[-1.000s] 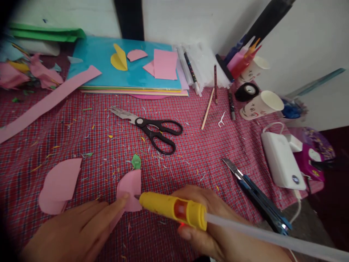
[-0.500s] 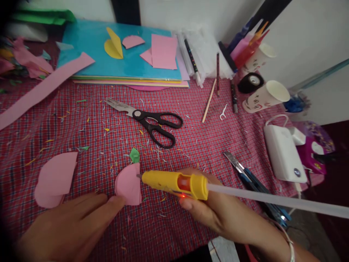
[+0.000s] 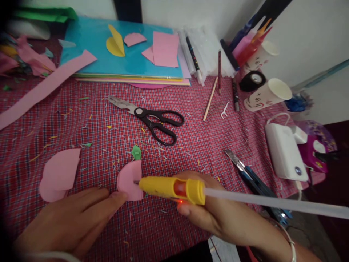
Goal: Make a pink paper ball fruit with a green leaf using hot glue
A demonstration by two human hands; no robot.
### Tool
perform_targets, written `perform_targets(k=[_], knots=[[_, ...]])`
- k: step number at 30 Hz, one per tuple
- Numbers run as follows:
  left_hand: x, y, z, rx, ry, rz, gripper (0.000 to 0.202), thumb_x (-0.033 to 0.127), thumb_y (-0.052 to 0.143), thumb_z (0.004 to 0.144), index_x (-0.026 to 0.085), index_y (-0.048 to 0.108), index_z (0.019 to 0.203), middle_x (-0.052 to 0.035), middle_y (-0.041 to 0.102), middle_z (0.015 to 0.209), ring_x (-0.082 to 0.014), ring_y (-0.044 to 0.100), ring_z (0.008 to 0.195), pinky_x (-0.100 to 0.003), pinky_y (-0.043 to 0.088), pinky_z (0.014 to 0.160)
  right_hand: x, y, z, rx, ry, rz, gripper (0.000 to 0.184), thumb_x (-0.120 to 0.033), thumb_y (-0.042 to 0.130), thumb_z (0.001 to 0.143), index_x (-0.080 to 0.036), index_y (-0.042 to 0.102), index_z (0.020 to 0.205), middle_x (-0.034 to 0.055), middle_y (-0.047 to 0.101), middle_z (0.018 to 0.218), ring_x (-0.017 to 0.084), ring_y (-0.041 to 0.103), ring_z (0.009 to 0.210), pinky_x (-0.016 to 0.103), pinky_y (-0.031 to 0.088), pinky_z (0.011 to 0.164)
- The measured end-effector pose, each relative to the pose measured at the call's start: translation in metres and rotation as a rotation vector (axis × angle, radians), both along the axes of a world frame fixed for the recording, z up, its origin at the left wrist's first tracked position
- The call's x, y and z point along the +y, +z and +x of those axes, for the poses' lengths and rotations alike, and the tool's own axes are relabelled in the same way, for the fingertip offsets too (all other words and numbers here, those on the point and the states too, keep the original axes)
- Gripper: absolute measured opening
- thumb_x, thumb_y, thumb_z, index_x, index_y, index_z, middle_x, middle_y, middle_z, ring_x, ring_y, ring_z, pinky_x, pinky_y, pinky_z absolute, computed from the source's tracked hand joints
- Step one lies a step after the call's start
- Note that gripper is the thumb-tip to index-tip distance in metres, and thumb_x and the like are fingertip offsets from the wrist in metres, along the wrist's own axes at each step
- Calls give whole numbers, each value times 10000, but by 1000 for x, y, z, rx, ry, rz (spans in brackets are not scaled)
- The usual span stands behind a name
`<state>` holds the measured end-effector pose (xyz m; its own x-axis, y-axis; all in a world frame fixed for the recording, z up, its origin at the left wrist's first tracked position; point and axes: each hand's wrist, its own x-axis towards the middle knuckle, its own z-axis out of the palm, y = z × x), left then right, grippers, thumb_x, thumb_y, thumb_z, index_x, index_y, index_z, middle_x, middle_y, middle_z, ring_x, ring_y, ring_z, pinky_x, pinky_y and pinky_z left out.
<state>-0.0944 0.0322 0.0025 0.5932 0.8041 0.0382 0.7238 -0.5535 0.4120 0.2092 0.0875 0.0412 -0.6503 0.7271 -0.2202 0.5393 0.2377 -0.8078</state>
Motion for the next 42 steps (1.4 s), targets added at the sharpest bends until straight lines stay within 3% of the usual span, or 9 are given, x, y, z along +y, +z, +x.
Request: perform_targets(k=[5, 12, 17, 23, 29, 38, 42], knots=[[1, 4, 2, -14, 62, -3, 348, 80, 358, 872, 251, 571, 1089, 5, 665, 762, -150, 622, 650, -242, 458, 539, 4, -4, -7, 19, -70, 15, 301, -368, 500, 953, -226, 599, 1199, 57, 699, 931, 178, 677, 832, 262, 587, 739], [0, 6, 1, -12, 64, -63, 312, 155, 368, 909, 263, 599, 1089, -10, 686, 807, -153, 635, 680, -245, 491, 583, 6, 9, 8, -15, 62, -37, 226, -319, 583, 885, -256, 661, 1088, 69, 712, 1028, 226, 696, 869, 288, 596, 754], [-4, 11, 6, 20, 127, -78, 328, 128, 387, 869, 268, 612, 1062, -15, 701, 851, -166, 635, 687, -272, 513, 614, 6, 6, 6, 8, -9, -39, 211, -367, 510, 944, -252, 645, 1059, 45, 711, 976, 171, 684, 777, 246, 590, 717], [0, 7, 3, -1, 48, -68, 347, 114, 390, 867, 249, 578, 1126, -19, 706, 880, -171, 662, 704, -265, 522, 574, 9, 8, 3, -24, 72, -48, 257, -368, 486, 955, -240, 668, 1082, 49, 709, 886, 194, 691, 832, 268, 588, 764], [1, 4, -2, -29, 17, -69, 347, 119, 393, 876, 255, 567, 1143, -10, 700, 858, -160, 665, 707, -244, 515, 569, 8, 8, 4, -2, 21, -17, 259, -321, 520, 942, -264, 622, 1174, 34, 709, 945, 167, 690, 796, 239, 591, 733], [2, 9, 2, 34, 41, -84, 340, 95, 403, 856, 248, 603, 1085, -10, 699, 868, -162, 656, 702, -250, 512, 570, 10, 10, 9, -5, 43, -90, 221, -333, 548, 922, -232, 661, 1083, 36, 717, 944, 167, 681, 769, 244, 589, 734], [1, 12, 3, 40, 26, -119, 353, 88, 413, 856, 246, 597, 1112, -1, 690, 852, -171, 660, 710, -265, 524, 571, 12, 9, 1, -7, -17, -59, 228, -379, 531, 933, -228, 665, 1040, 25, 696, 857, 135, 651, 665, 231, 581, 688]])
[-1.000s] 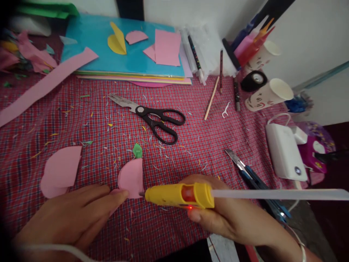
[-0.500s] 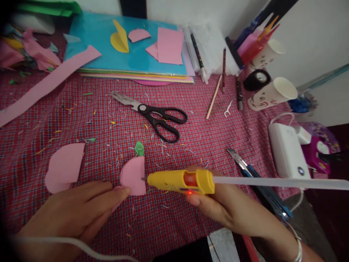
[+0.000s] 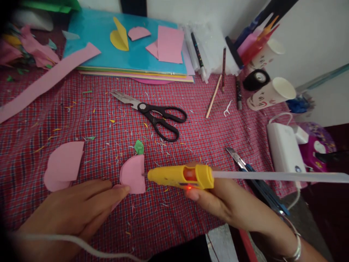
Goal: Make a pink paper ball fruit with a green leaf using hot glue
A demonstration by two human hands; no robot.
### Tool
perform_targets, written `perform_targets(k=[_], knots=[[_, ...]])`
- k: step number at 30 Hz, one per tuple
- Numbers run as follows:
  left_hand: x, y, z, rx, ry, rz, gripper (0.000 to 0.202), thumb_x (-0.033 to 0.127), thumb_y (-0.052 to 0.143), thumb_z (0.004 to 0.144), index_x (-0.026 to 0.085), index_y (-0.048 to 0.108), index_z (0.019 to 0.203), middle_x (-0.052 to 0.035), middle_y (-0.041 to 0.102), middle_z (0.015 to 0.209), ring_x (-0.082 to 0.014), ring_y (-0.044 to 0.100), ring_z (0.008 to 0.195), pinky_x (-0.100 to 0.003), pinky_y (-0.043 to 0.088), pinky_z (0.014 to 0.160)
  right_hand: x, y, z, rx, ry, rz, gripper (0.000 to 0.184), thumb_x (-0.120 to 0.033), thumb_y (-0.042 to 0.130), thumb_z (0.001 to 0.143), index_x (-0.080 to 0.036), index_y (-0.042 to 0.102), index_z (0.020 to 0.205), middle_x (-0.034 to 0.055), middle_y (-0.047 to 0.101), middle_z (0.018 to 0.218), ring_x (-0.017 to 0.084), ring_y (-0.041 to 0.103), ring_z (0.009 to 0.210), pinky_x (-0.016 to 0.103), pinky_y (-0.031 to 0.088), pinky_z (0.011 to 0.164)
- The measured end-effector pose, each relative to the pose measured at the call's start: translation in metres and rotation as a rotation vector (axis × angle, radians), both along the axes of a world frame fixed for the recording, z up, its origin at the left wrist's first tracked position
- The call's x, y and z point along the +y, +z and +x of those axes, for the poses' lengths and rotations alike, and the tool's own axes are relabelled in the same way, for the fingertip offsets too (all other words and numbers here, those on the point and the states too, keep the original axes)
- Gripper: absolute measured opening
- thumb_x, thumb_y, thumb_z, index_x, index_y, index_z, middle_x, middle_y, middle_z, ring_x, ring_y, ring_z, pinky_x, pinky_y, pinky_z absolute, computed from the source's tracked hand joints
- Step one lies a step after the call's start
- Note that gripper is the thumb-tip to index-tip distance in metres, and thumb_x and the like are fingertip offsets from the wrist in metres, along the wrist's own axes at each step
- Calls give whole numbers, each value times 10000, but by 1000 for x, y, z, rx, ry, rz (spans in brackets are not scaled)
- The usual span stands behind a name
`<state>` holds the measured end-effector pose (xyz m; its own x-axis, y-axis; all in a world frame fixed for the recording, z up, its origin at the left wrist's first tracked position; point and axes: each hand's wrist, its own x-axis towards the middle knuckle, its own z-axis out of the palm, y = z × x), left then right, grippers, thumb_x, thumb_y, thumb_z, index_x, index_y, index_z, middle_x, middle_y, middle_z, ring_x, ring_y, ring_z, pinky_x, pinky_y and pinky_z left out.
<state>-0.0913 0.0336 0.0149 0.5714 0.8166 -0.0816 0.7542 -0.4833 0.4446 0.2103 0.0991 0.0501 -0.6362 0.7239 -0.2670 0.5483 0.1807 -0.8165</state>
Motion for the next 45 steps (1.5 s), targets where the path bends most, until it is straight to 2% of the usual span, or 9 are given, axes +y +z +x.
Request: perform_targets(k=[3, 9, 15, 19, 24, 29, 34, 39, 45], knots=[[-1, 3, 2, 35, 29, -19, 349, 85, 412, 863, 246, 607, 1104, -4, 692, 869, -182, 664, 738, -284, 534, 590, 0, -1, -3, 4, -14, 9, 227, -376, 517, 942, -229, 663, 1034, 20, 684, 827, 124, 633, 632, 229, 577, 685], [-1, 2, 2, 13, 26, -8, 337, 85, 420, 860, 245, 617, 1082, 0, 689, 849, -181, 656, 722, -284, 525, 579, 0, 1, 7, -3, 109, -64, 155, -312, 537, 925, -226, 659, 967, 17, 701, 851, 143, 676, 720, 194, 570, 660], [1, -7, -3, 3, -27, 41, 344, 76, 420, 858, 235, 606, 1099, 8, 680, 829, -156, 647, 689, -246, 501, 548, 0, -6, -8, 39, 17, 11, 213, -378, 502, 957, -228, 643, 1012, 3, 651, 772, 115, 624, 627, 198, 562, 639], [-6, -4, 6, 164, -62, 185, 406, 14, 390, 814, 200, 637, 1077, -6, 662, 740, -179, 639, 641, -275, 477, 513, -1, -7, -17, 40, 41, 45, 257, -357, 521, 949, -228, 604, 1156, 47, 687, 987, 159, 665, 851, 244, 567, 761], [-21, 7, 20, 349, -73, 302, 477, -19, 392, 784, 170, 645, 1142, -26, 672, 744, -186, 625, 624, -305, 458, 532, -1, -5, -15, -13, 71, 104, 284, -340, 547, 934, -248, 588, 1199, 44, 693, 1039, 169, 673, 867, 255, 569, 775], [-23, 7, 20, 330, -63, 291, 468, -12, 404, 803, 173, 644, 1160, -25, 659, 735, -179, 600, 645, -312, 436, 561, 0, -4, -19, -41, 34, 257, 250, -352, 537, 937, -240, 582, 1156, 58, 687, 1102, 189, 674, 905, 277, 572, 786], [-23, 5, 20, 314, -42, 275, 520, -58, 379, 773, 170, 636, 1163, -19, 650, 742, -179, 582, 653, -313, 419, 560, 3, 4, -15, -56, 185, 196, 295, -369, 577, 916, -242, 575, 1182, 47, 711, 1040, 178, 695, 900, 228, 575, 751], [-23, 5, 21, 317, -40, 268, 523, -55, 370, 772, 175, 636, 1159, -22, 652, 746, -179, 586, 654, -312, 428, 566, 4, -1, -17, -80, 73, 283, 298, -381, 524, 943, -251, 562, 1208, 72, 669, 1175, 210, 677, 957, 299, 574, 813], [-22, 6, 21, 349, -67, 252, 503, -42, 386, 783, 177, 639, 1159, -24, 660, 742, -178, 598, 649, -299, 437, 554, 2, 3, -17, -114, 162, 217, 323, -361, 572, 916, -257, 533, 1219, 61, 689, 1108, 213, 686, 943, 281, 582, 779]])
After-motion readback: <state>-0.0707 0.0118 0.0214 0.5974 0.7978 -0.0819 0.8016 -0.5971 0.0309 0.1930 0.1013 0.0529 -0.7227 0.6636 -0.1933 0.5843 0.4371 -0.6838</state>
